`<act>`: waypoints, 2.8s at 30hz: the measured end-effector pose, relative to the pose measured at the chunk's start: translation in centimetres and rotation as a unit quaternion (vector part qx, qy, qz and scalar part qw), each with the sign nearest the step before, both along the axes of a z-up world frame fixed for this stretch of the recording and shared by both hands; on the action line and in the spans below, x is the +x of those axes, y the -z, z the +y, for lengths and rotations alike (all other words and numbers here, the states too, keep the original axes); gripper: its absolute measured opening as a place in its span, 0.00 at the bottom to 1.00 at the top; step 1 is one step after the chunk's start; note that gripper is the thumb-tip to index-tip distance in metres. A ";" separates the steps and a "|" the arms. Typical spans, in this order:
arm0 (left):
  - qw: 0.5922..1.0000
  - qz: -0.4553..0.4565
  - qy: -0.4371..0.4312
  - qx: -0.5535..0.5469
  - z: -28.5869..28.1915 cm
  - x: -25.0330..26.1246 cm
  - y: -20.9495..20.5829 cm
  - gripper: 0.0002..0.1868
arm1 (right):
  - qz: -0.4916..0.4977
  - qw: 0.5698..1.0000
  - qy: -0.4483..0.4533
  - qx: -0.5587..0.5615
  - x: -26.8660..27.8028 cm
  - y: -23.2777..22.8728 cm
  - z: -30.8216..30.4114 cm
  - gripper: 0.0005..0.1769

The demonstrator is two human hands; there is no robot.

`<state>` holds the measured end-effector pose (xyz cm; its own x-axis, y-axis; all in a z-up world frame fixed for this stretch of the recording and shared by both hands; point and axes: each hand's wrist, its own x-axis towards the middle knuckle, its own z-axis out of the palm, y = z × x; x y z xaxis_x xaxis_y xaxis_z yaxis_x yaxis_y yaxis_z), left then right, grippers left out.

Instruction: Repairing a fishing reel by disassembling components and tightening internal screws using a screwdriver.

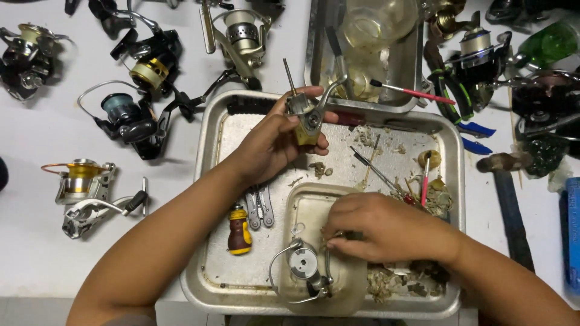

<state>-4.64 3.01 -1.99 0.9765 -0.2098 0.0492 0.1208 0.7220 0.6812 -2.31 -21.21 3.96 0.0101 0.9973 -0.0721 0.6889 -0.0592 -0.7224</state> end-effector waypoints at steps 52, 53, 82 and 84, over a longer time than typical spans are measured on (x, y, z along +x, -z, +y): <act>0.998 -0.001 0.065 0.017 -2.5 -1.8 1.4 0.35 | -0.184 0.871 0.307 0.336 3.4 0.8 3.2 0.07; 0.998 -0.001 0.066 0.021 -2.5 -1.9 1.3 0.35 | -0.187 0.871 0.306 0.336 3.4 0.9 3.2 0.07; 0.984 -0.037 0.057 0.164 -2.1 -1.7 0.6 0.32 | -0.338 0.835 0.254 0.353 3.6 1.0 2.9 0.03; 0.980 -0.052 0.052 0.184 -2.1 -1.7 0.8 0.31 | -0.347 0.837 0.257 0.336 3.7 1.2 2.7 0.05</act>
